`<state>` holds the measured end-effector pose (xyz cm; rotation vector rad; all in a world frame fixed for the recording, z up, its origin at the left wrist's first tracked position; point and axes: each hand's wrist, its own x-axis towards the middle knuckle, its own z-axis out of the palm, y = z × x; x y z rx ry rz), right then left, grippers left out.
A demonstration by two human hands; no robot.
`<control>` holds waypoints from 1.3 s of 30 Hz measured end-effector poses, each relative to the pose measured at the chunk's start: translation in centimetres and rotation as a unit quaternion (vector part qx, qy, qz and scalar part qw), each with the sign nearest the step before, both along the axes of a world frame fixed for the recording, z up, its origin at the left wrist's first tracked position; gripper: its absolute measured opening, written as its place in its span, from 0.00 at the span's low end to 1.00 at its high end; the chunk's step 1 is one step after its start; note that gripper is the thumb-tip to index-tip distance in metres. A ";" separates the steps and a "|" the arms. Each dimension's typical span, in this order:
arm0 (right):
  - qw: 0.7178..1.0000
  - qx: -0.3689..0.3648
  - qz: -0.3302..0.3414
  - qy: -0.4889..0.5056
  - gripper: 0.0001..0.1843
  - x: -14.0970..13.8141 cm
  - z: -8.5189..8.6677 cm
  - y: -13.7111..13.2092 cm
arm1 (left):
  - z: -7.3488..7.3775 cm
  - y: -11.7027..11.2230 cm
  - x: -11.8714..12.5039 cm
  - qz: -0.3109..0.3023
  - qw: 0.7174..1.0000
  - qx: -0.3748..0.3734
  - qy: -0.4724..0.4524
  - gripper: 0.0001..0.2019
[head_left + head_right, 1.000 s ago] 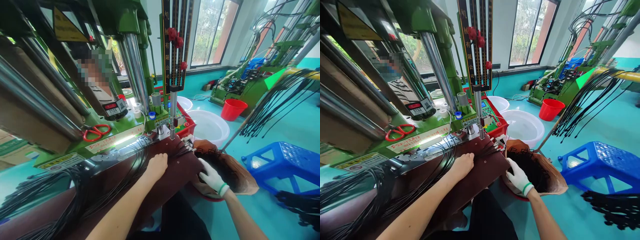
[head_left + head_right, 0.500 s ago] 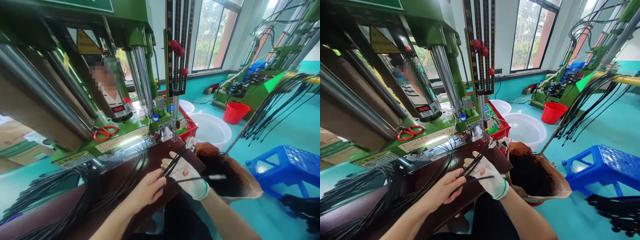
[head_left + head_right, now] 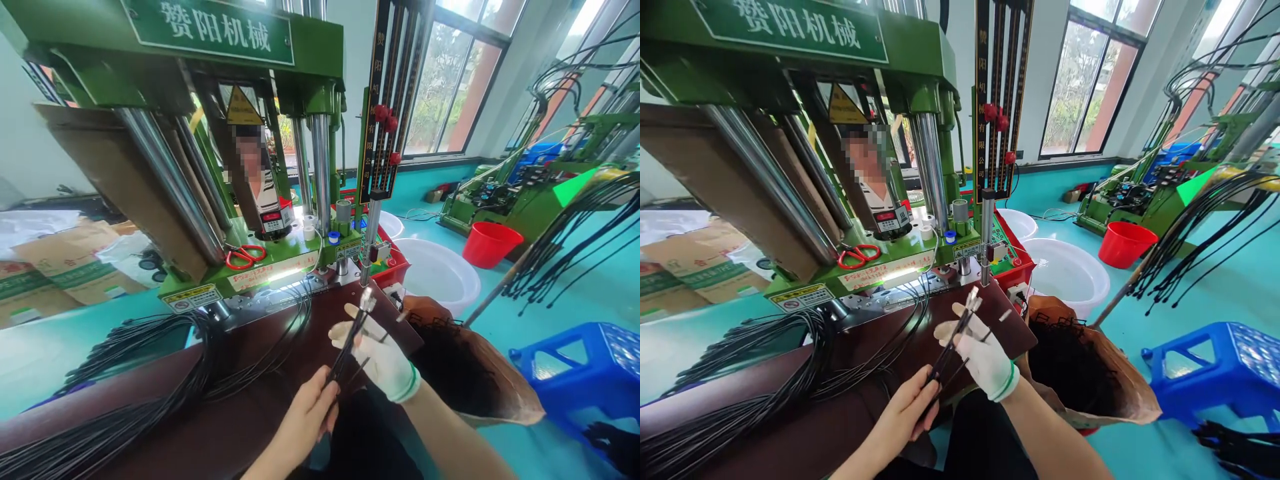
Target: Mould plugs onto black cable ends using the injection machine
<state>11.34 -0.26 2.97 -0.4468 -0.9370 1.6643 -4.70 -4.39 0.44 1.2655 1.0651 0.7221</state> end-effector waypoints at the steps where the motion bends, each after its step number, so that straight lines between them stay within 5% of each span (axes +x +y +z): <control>1: 1.000 -0.008 -0.009 0.001 0.18 0.1 -0.1 0.1 | -0.1 -0.3 -0.4 -0.031 0.999 0.007 0.008 0.18; 4: 0.999 -0.024 0.028 -0.007 0.13 0.1 -0.4 0.2 | -0.4 -1.7 -1.3 -0.023 0.999 0.032 0.027 0.20; 8: 0.994 -0.059 0.070 -0.060 0.14 -0.3 -0.7 0.2 | -0.5 -3.2 -1.4 0.109 0.994 0.026 0.008 0.22; 15: 0.999 -0.021 0.012 0.028 0.15 -0.9 -0.4 0.7 | -0.2 -2.5 -0.2 0.152 0.987 0.009 -0.055 0.21; 18: 0.998 -0.050 -0.003 0.048 0.22 -0.6 -0.4 0.6 | -0.5 -1.8 0.1 0.106 0.994 0.001 -0.022 0.21; 22: 0.999 -0.040 -0.024 0.014 0.21 -0.1 -0.4 0.5 | -0.4 -1.3 -0.3 -0.029 0.999 -0.008 0.023 0.20; 26: 0.995 -0.011 0.094 -0.024 0.17 0.6 0.1 0.4 | 0.8 -1.1 -1.3 -0.131 0.990 -0.034 0.044 0.17; 29: 0.968 0.093 0.217 -0.088 0.19 0.6 0.9 0.2 | 2.3 -1.0 -0.6 -0.203 0.977 -0.059 -0.022 0.13; 31: 0.941 0.160 0.256 -0.155 0.20 0.5 1.2 0.2 | 2.9 -0.7 0.9 -0.172 0.971 -0.091 -0.137 0.15; 33: 0.934 0.167 0.248 -0.197 0.20 0.4 0.9 0.6 | 2.9 -0.3 2.8 -0.070 0.958 -0.140 -0.241 0.17; 36: 0.968 0.067 0.192 -0.148 0.25 1.0 0.1 2.1 | 2.1 0.7 5.1 0.025 0.933 -0.218 -0.285 0.19; 39: 0.992 0.030 0.093 -0.085 0.26 2.2 0.5 4.4 | 1.2 1.5 6.1 0.026 0.936 -0.229 -0.268 0.19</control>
